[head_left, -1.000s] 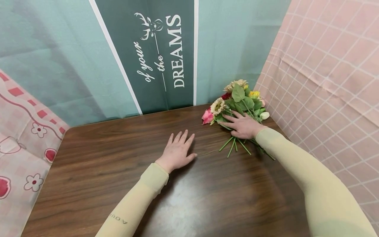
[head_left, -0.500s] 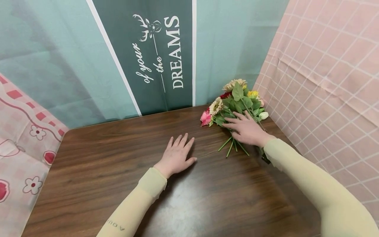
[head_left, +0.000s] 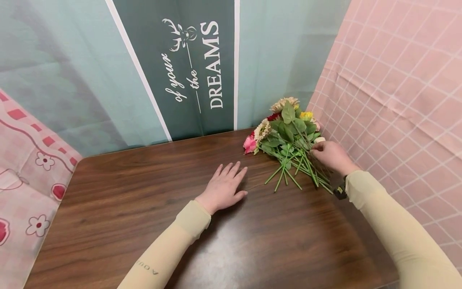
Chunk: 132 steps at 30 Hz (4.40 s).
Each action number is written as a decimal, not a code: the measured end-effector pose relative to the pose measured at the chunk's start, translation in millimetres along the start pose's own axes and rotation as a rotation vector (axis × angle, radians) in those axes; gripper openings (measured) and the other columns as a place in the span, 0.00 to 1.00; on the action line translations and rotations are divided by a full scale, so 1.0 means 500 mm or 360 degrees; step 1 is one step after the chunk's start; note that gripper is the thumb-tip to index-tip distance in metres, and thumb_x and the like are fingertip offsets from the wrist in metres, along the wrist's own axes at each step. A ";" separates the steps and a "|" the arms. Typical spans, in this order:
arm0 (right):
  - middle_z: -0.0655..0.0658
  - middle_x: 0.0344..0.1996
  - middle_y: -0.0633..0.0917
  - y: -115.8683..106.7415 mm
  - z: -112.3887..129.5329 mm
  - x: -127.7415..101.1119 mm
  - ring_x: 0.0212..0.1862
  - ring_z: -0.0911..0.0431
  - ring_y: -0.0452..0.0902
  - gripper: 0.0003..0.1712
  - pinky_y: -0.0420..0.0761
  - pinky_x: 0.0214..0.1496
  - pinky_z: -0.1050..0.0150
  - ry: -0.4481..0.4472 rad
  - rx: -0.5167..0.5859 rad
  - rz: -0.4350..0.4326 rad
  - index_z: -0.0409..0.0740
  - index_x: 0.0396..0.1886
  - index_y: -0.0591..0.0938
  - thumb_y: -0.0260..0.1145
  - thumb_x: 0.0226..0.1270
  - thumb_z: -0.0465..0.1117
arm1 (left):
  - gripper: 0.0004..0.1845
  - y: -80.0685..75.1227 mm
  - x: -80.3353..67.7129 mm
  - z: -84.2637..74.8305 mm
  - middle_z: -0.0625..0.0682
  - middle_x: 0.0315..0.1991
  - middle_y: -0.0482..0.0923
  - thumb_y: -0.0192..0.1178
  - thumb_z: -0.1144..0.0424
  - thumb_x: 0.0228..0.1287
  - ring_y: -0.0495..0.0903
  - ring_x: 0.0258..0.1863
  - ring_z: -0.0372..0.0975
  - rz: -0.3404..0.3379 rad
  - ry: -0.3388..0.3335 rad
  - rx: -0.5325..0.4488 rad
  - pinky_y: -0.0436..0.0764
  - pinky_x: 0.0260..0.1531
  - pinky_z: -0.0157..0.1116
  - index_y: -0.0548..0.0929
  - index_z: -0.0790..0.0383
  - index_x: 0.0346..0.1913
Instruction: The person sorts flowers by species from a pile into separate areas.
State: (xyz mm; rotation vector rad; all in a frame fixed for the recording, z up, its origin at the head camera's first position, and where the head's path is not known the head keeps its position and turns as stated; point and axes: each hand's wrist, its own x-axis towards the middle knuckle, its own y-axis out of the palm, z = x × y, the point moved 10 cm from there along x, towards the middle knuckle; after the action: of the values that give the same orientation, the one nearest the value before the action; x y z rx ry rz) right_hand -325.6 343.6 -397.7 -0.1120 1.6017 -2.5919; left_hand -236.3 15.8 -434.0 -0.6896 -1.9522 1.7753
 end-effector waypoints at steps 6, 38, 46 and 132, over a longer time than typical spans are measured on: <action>0.34 0.42 0.88 0.017 -0.004 0.004 0.39 0.43 0.82 0.15 0.78 0.45 0.43 0.0035 0.0005 0.0040 0.34 0.45 0.88 0.67 0.71 0.42 | 0.42 -0.004 0.017 -0.039 0.55 0.82 0.49 0.53 0.36 0.74 0.51 0.80 0.51 -0.0010 0.0074 -0.0040 0.47 0.77 0.54 0.55 0.49 0.83; 0.43 0.31 0.88 0.199 0.469 -0.045 0.27 0.47 0.85 0.09 0.86 0.35 0.46 -0.0341 0.1088 0.0071 0.38 0.41 0.87 0.74 0.67 0.40 | 0.17 -0.129 -0.043 0.184 0.52 0.50 0.87 0.63 0.52 0.74 0.84 0.51 0.44 -0.0827 -0.0492 -0.1894 0.81 0.51 0.42 0.87 0.58 0.56; 0.37 0.31 0.88 0.268 0.526 -0.055 0.28 0.45 0.85 0.10 0.87 0.36 0.49 -0.0345 0.1225 0.0200 0.36 0.41 0.86 0.74 0.67 0.39 | 0.14 -0.113 -0.065 0.212 0.53 0.49 0.87 0.67 0.60 0.71 0.83 0.44 0.42 -0.0913 -0.0598 -0.2147 0.83 0.51 0.44 0.87 0.66 0.51; 0.40 0.54 0.84 0.150 0.349 -0.033 0.57 0.42 0.77 0.18 0.75 0.60 0.41 -0.0537 0.0133 -0.0218 0.42 0.58 0.85 0.62 0.78 0.47 | 0.44 -0.113 -0.289 0.370 0.70 0.77 0.53 0.61 0.47 0.73 0.54 0.75 0.66 -0.0433 -0.0587 -0.0227 0.50 0.74 0.62 0.55 0.65 0.81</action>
State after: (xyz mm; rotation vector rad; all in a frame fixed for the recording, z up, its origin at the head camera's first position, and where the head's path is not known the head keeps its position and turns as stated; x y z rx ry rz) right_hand -286.9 157.3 -387.3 -0.6359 1.4080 -2.5562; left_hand -238.2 -222.0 -393.0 -0.1275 -2.3004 1.6946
